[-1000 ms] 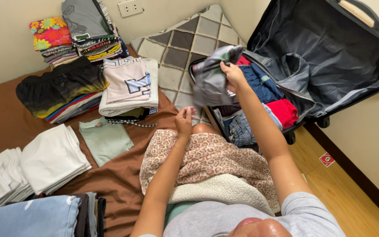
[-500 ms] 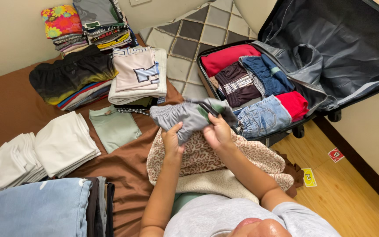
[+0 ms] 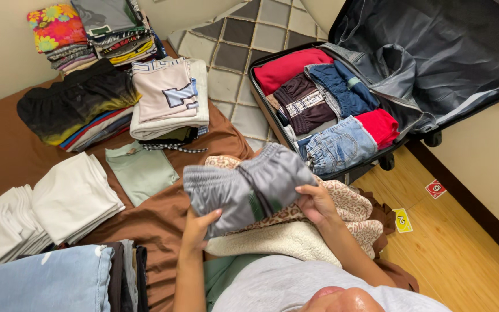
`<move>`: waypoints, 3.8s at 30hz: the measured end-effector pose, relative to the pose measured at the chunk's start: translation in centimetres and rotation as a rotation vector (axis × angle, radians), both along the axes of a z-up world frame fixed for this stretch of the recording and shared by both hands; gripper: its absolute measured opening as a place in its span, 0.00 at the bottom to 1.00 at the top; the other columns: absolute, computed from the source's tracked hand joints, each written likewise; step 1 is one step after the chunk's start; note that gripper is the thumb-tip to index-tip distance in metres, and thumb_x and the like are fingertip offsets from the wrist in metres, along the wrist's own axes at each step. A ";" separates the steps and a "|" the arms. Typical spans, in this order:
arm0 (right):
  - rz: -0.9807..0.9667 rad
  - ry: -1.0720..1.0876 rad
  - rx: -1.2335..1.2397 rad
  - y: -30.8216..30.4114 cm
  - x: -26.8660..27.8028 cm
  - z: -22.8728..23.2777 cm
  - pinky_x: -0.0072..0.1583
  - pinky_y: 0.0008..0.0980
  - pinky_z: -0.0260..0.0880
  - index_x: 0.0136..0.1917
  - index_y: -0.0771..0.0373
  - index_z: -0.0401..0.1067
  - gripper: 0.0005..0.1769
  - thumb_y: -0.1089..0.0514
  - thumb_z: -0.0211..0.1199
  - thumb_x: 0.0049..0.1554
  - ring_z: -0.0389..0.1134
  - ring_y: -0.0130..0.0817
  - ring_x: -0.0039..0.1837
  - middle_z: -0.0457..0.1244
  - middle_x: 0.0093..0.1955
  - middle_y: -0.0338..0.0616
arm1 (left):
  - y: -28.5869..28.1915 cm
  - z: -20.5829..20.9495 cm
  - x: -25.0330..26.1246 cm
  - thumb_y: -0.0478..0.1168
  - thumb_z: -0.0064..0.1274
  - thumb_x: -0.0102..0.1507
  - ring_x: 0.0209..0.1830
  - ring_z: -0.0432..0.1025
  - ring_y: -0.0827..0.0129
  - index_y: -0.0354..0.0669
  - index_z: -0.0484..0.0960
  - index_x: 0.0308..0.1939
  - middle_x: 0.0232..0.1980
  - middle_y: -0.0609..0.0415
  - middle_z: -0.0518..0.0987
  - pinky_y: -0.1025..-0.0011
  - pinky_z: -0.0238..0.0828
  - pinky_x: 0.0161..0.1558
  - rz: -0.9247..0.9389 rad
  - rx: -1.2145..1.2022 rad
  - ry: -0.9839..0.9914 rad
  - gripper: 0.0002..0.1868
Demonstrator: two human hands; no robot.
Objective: The person packs clothing into a suitcase by taking folded clothes and shorts from a bed and placing them into the suitcase compartments.
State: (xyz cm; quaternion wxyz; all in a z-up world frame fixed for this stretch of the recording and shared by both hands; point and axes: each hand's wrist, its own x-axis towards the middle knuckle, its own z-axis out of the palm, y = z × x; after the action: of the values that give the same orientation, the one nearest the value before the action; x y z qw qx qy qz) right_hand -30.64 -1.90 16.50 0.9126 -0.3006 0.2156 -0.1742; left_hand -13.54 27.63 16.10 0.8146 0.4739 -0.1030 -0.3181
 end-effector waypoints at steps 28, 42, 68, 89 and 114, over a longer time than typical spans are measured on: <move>-0.164 0.627 -1.993 -24.9 16.6 -7.6 0.70 0.52 0.59 0.68 0.69 0.65 0.30 0.49 0.66 0.60 0.58 0.60 0.71 0.58 0.70 0.61 | -11.3 1.1 -4.4 0.49 0.55 0.61 0.82 0.41 0.42 0.52 0.66 0.75 0.82 0.47 0.53 0.32 0.26 0.73 -0.105 0.722 -1.458 0.37; -0.585 0.905 -1.770 -29.2 20.4 -6.7 0.62 0.55 0.64 0.60 0.66 0.66 0.13 0.61 0.60 0.64 0.64 0.63 0.63 0.59 0.63 0.62 | -11.7 0.8 -3.8 0.50 0.55 0.61 0.82 0.43 0.45 0.53 0.68 0.75 0.82 0.48 0.54 0.36 0.26 0.74 -0.102 0.713 -1.440 0.37; 0.143 0.311 -0.252 -28.6 20.1 -2.2 0.55 0.41 0.76 0.50 0.64 0.72 0.14 0.66 0.62 0.48 0.72 0.39 0.47 0.69 0.45 0.46 | -11.7 0.8 -4.0 0.49 0.55 0.63 0.82 0.47 0.46 0.50 0.69 0.74 0.82 0.48 0.57 0.38 0.31 0.76 -0.045 0.683 -1.462 0.35; -0.104 -0.327 -0.424 4.2 8.3 10.5 0.70 0.41 0.68 0.72 0.67 0.60 0.30 0.72 0.60 0.57 0.68 0.41 0.65 0.64 0.65 0.51 | -13.8 4.9 -1.7 0.29 0.58 0.66 0.64 0.72 0.63 0.35 0.72 0.67 0.64 0.51 0.76 0.63 0.66 0.69 0.026 -0.494 0.094 0.25; 0.457 0.323 -1.121 0.9 -0.2 7.2 0.41 0.25 0.65 0.47 0.63 0.66 0.18 0.60 0.75 0.52 0.61 0.22 0.40 0.59 0.39 0.37 | 1.1 -2.1 0.1 0.33 0.57 0.61 0.61 0.71 0.69 0.34 0.68 0.68 0.62 0.51 0.77 0.70 0.65 0.63 0.116 0.387 -0.371 0.31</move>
State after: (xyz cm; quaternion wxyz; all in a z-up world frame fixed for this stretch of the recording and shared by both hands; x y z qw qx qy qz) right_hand -30.80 -0.97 23.67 0.5864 -0.7946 0.1569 -0.0139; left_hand -13.48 28.76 13.97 0.6928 0.6762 -0.1605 -0.1924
